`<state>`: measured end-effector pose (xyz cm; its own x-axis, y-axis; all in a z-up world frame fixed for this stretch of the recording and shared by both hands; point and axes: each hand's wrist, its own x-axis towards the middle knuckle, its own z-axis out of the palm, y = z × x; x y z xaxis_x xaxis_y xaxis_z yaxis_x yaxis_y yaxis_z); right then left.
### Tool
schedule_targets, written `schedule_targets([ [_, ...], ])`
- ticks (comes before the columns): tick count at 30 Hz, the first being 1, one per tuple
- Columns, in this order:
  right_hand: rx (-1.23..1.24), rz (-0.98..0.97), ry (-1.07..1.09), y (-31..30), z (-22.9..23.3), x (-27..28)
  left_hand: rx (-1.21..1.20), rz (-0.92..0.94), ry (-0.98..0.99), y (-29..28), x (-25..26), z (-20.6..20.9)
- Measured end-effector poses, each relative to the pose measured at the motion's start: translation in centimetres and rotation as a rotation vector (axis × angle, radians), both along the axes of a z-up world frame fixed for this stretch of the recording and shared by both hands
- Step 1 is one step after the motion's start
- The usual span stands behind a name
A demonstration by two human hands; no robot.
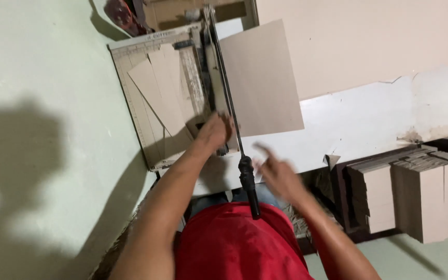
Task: The person uses a manual paper cutter to trim large sheets of light-colored paper. They align the paper against the guide, pull down the lever to cut, and then remove the cut pieces, repeating the process for multiple sheets.
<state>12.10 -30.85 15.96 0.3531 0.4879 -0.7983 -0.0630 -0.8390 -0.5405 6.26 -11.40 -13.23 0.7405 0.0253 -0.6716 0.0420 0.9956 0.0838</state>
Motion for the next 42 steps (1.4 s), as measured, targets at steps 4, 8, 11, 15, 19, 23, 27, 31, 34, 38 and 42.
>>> schedule_targets([
  [4,-0.212,-0.079,-0.808,-3.5,-9.1,5.9,1.934,-0.494,-0.471,1.6,-4.0,1.9],
  [8,0.114,-0.574,-0.242,-4.3,-11.6,9.5,1.723,-1.510,0.268,4.0,-5.6,5.4],
  [11,0.316,-0.798,-0.112,-7.4,-17.1,11.3,2.246,-2.062,-0.053,9.5,-5.6,12.5],
  [15,0.293,-0.906,-0.045,-10.2,-17.1,10.1,2.336,-1.849,-0.115,11.1,-5.6,15.8],
  [19,0.323,-0.878,0.000,-6.7,-15.8,7.3,2.374,-1.548,-0.010,10.0,-4.0,14.9],
  [23,0.386,-0.771,-0.117,-3.4,-16.4,7.2,2.029,-1.452,0.186,6.8,0.6,18.8],
  [27,0.376,-0.723,-0.129,-2.9,-16.4,8.0,1.970,-1.522,0.238,4.2,3.1,14.5],
  [31,0.099,-0.444,-0.301,-4.2,-17.6,9.1,1.990,-1.724,0.457,2.7,4.3,14.2],
  [34,-0.253,-0.003,-0.582,-2.3,-12.7,8.5,2.140,-1.814,0.589,1.9,4.0,12.0],
  [38,-0.191,0.158,-0.321,4.3,3.2,2.2,2.178,-1.787,0.647,1.7,4.1,12.1],
  [42,-0.243,0.325,-0.186,4.6,1.6,-4.4,2.077,-1.911,0.638,2.0,4.7,12.2],
])
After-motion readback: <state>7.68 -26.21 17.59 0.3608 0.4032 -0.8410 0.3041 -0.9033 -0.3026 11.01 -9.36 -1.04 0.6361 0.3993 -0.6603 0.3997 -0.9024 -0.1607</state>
